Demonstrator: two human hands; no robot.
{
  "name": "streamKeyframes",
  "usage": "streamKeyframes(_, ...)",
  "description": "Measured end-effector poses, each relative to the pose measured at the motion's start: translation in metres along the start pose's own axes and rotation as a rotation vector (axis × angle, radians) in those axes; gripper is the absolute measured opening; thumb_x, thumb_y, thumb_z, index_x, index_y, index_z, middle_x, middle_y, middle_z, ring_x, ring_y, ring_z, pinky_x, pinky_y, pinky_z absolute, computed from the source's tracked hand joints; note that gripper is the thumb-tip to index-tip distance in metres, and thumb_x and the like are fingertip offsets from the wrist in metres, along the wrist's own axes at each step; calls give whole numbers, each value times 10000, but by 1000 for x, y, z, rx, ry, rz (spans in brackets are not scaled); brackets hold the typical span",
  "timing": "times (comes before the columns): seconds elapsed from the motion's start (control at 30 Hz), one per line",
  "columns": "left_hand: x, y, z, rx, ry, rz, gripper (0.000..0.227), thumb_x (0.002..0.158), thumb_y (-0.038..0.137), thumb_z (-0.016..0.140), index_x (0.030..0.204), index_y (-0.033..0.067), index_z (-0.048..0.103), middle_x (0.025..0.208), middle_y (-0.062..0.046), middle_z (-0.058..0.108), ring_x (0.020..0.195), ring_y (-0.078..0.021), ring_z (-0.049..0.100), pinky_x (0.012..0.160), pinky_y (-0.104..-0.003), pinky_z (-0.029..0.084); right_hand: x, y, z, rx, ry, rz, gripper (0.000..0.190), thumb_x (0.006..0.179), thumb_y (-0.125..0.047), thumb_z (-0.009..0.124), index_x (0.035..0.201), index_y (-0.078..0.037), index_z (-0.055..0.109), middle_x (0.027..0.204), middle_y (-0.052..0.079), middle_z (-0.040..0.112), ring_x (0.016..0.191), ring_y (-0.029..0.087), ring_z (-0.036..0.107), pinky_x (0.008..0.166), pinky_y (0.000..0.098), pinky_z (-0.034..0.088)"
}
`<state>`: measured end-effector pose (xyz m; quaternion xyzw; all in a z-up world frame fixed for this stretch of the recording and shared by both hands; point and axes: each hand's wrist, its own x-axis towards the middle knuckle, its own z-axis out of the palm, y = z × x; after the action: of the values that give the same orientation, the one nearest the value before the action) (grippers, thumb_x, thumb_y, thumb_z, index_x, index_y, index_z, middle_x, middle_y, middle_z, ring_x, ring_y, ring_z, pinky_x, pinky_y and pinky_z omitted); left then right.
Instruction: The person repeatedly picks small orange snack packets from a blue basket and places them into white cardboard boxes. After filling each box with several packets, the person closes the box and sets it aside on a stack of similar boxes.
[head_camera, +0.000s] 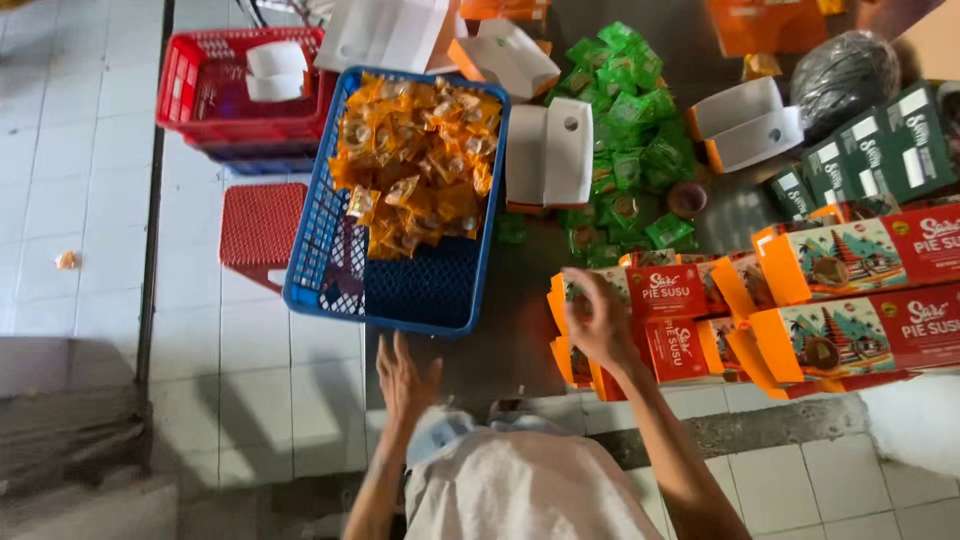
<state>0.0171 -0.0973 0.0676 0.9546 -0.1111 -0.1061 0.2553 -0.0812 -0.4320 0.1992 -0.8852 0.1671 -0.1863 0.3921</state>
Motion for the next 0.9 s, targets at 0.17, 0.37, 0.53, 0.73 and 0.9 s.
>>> streamKeyframes(0.17, 72, 11, -3, 225, -59, 97, 1206, 790, 777, 693, 1677, 103, 233, 1721, -293, 110, 1574, -539, 116, 1201, -740, 194, 63, -9, 64, 312, -253, 122, 376, 918, -186, 772, 1291, -199, 728, 1164, 93, 786, 1081, 317, 759, 846, 463, 644)
streamKeyframes(0.37, 77, 13, 15, 166, -46, 35, 1052, 797, 786, 682, 1568, 99, 481, 1741, -156, 245, 1592, -466, 158, 1219, -755, 29, 187, 28, 79, 115, -61, 85, 252, 892, -164, 726, 1137, -114, 757, 981, 189, 774, 882, 344, 776, 772, 468, 629)
streamKeyframes(0.53, 77, 13, 8, 111, -121, 32, 1042, 778, 793, 703, 1563, 144, 482, 1733, -130, 260, 1589, -471, 164, 1202, -787, 54, 235, 119, 64, -268, 120, 324, 384, 869, -240, 752, 1247, -203, 694, 1137, 114, 740, 1062, 320, 730, 829, 547, 598)
streamKeyframes(0.73, 79, 15, 3, 125, -187, -18, 995, 778, 798, 708, 1549, 205, 495, 1728, -73, 267, 1588, -433, 172, 1226, -755, 1, 245, 194, 68, -453, -110, 725, 726, 841, -467, 732, 1495, -238, 512, 1408, 130, 608, 1259, 468, 618, 964, 658, 491)
streamKeyframes(0.9, 80, 23, -5, 125, -224, -32, 963, 792, 782, 706, 1543, 216, 495, 1722, -57, 271, 1586, -419, 177, 1231, -751, -3, 252, 216, 83, -444, -224, 628, 673, 804, -453, 776, 1418, -205, 658, 1236, 43, 757, 1202, 310, 695, 973, 523, 574)
